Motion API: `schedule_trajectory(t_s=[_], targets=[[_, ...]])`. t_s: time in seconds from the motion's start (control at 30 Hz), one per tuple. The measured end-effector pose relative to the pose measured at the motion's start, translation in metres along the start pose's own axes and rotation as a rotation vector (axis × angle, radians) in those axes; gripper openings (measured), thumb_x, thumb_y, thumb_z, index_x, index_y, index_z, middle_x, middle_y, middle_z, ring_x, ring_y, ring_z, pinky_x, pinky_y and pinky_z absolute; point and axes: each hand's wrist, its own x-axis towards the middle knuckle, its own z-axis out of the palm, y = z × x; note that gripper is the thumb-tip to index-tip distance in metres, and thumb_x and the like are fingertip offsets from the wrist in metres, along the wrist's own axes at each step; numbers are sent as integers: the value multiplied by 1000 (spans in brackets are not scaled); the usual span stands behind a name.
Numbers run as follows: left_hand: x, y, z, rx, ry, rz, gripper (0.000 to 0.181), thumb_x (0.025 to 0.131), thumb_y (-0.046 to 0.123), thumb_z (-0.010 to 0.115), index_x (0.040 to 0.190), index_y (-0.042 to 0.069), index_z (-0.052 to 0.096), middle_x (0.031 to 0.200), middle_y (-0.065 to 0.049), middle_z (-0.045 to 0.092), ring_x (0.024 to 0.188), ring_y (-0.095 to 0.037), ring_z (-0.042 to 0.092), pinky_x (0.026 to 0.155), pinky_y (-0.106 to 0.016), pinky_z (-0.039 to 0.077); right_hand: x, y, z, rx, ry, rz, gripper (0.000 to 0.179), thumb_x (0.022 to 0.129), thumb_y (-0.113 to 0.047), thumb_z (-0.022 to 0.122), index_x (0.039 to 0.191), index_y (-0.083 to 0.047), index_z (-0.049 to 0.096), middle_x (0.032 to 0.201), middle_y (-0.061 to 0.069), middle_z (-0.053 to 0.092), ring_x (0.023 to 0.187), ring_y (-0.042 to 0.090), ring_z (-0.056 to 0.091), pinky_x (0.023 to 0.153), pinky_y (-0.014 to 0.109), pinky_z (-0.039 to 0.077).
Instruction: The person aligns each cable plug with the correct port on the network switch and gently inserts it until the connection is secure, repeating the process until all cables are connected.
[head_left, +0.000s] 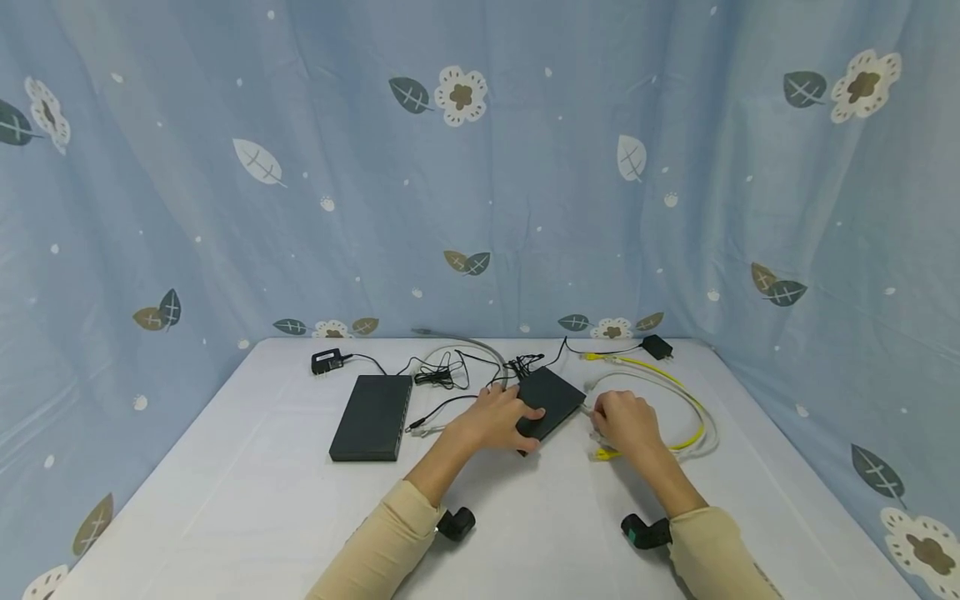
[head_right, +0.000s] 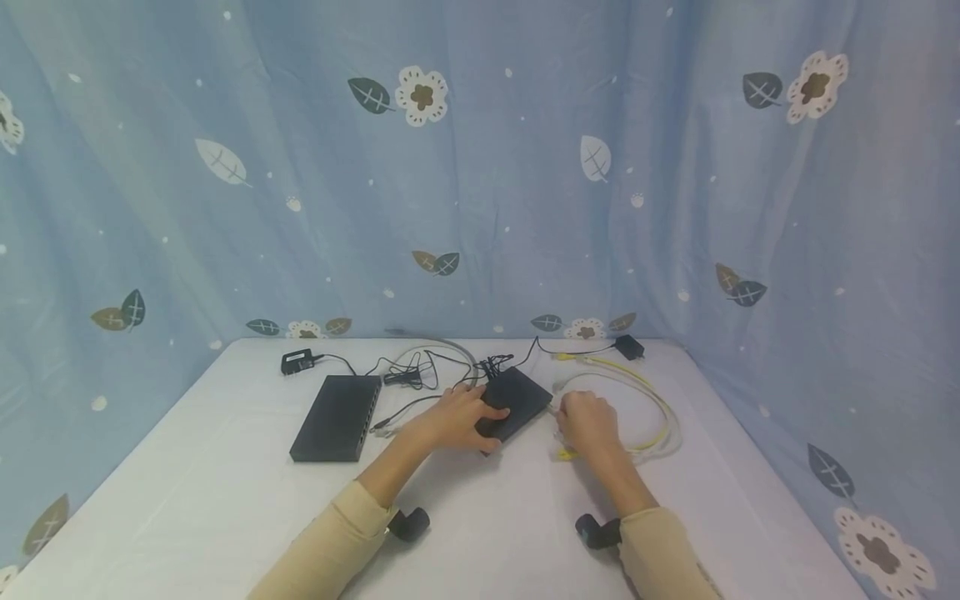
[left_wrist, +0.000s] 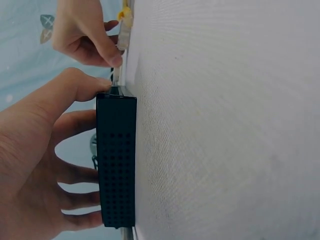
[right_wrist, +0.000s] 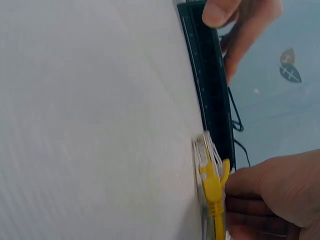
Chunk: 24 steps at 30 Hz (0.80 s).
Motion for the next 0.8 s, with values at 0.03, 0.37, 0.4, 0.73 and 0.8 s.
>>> schedule_trajectory(t_s=[0.03, 0.37, 0.4, 0.73, 0.8], targets=[[0, 0, 0, 0, 0, 1, 55, 85, 60, 66, 137, 44, 55, 155, -20, 38, 139, -46, 38, 110, -60, 34, 0, 0, 0, -8, -1, -5, 13, 85, -15, 74, 74, -9, 71, 66, 1, 64, 54, 16, 52, 49, 31, 42], [2, 1, -1, -16, -5, -9, 53, 85, 58, 67, 135, 43, 57, 155, -19, 38, 140, -45, 36, 112, -60, 33, 0, -1, 0, -30, 29, -26, 18, 85, -14, 73, 68, -12, 67, 64, 0, 62, 52, 17, 52, 46, 32, 41], [2, 1, -2, -14, -6, -9, 53, 85, 58, 67, 135, 43, 57, 154, -19, 38, 140, -45, 37, 112, -60, 33, 0, -2, 0, -34, 33, -26, 19, 85, -14, 73, 67, -12, 67, 64, 0, 62, 52, 17, 51, 45, 32, 40], [3, 2, -3, -26, -13, -16, 53, 85, 56, 68, 134, 42, 57, 154, -19, 40, 140, -44, 37, 112, -59, 33, 2, -2, 3, -75, 30, -20, 26, 86, -13, 71, 62, -12, 61, 61, 0, 57, 51, 18, 48, 44, 34, 38], [2, 2, -3, -33, -17, -17, 53, 85, 56, 68, 134, 42, 58, 154, -19, 40, 140, -44, 37, 113, -59, 32, 2, -3, 3, -67, 27, -16, 25, 86, -13, 72, 63, -12, 62, 61, 0, 57, 51, 18, 48, 44, 33, 37]])
